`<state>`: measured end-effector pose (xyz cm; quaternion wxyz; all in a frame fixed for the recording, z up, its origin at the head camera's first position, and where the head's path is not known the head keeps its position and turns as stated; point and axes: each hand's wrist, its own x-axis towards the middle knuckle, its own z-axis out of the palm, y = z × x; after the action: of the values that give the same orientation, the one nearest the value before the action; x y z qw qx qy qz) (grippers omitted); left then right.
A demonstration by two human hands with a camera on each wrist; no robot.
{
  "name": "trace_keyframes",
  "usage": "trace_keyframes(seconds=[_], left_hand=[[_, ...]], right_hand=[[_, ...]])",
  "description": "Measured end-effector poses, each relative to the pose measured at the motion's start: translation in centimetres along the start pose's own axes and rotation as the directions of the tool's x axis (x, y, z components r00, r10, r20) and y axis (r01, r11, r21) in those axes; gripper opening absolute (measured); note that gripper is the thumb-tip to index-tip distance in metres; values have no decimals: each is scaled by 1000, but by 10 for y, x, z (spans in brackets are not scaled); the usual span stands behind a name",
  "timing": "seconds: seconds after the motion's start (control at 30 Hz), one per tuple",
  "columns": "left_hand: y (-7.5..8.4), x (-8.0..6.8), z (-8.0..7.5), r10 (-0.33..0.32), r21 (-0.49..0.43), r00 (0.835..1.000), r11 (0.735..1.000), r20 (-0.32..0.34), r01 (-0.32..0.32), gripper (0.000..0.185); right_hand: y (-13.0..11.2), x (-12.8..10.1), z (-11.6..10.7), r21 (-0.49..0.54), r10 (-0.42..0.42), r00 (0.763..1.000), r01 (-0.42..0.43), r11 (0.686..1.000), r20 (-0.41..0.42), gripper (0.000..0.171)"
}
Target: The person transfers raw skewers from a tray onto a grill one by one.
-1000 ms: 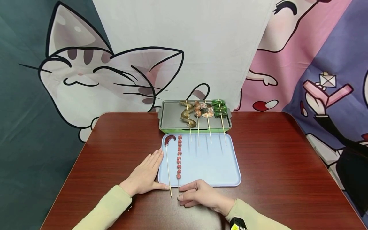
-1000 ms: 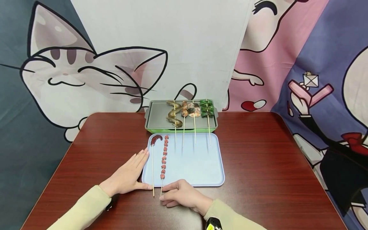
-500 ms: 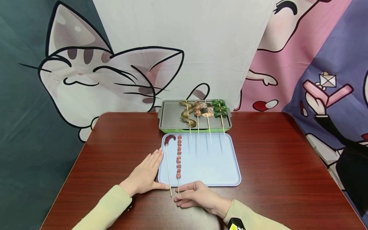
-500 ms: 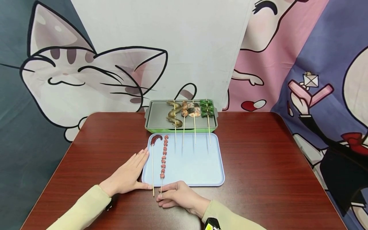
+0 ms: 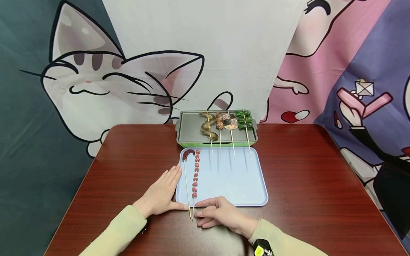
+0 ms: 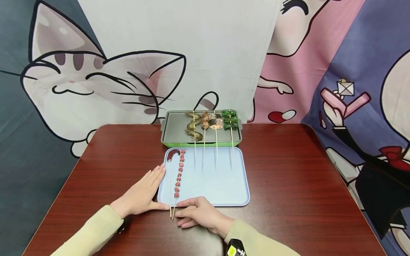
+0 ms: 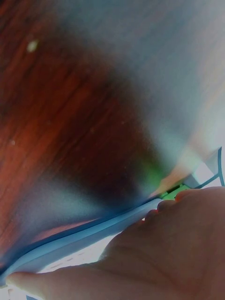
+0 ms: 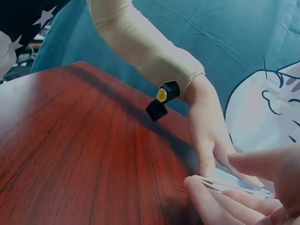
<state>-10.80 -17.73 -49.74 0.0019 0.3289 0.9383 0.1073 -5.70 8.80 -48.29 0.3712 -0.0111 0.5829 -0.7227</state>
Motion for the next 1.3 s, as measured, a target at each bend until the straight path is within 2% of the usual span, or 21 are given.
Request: trace_keyframes(seconds=[0.23, 0.47, 0.63, 0.9, 1.17, 1.3], left_hand=[[-3, 0, 5, -11, 10, 1000, 1000, 3, 10, 124], [4, 2, -7, -22, -11, 999, 1000, 41, 22, 122], [5, 2, -10, -28, -3, 997, 1000, 69, 29, 122], [5, 2, -10, -28, 6, 997, 1000, 72, 28, 122], [5, 2, -9, -23, 5, 998, 1000, 62, 23, 122], [4, 1, -8, -19, 12, 998, 1000, 59, 18, 122]], right_hand=[[3, 7, 8, 75, 3, 1000, -3, 997, 12, 48], [8, 10, 11, 129, -12, 1000, 11, 992, 10, 50], [10, 11, 12, 151, -22, 1000, 23, 988, -9, 50], [11, 10, 15, 134, -39, 998, 45, 990, -46, 46], [5, 8, 13, 92, -109, 992, 115, 989, -69, 38], [4, 6, 10, 74, -118, 991, 123, 990, -70, 36]])
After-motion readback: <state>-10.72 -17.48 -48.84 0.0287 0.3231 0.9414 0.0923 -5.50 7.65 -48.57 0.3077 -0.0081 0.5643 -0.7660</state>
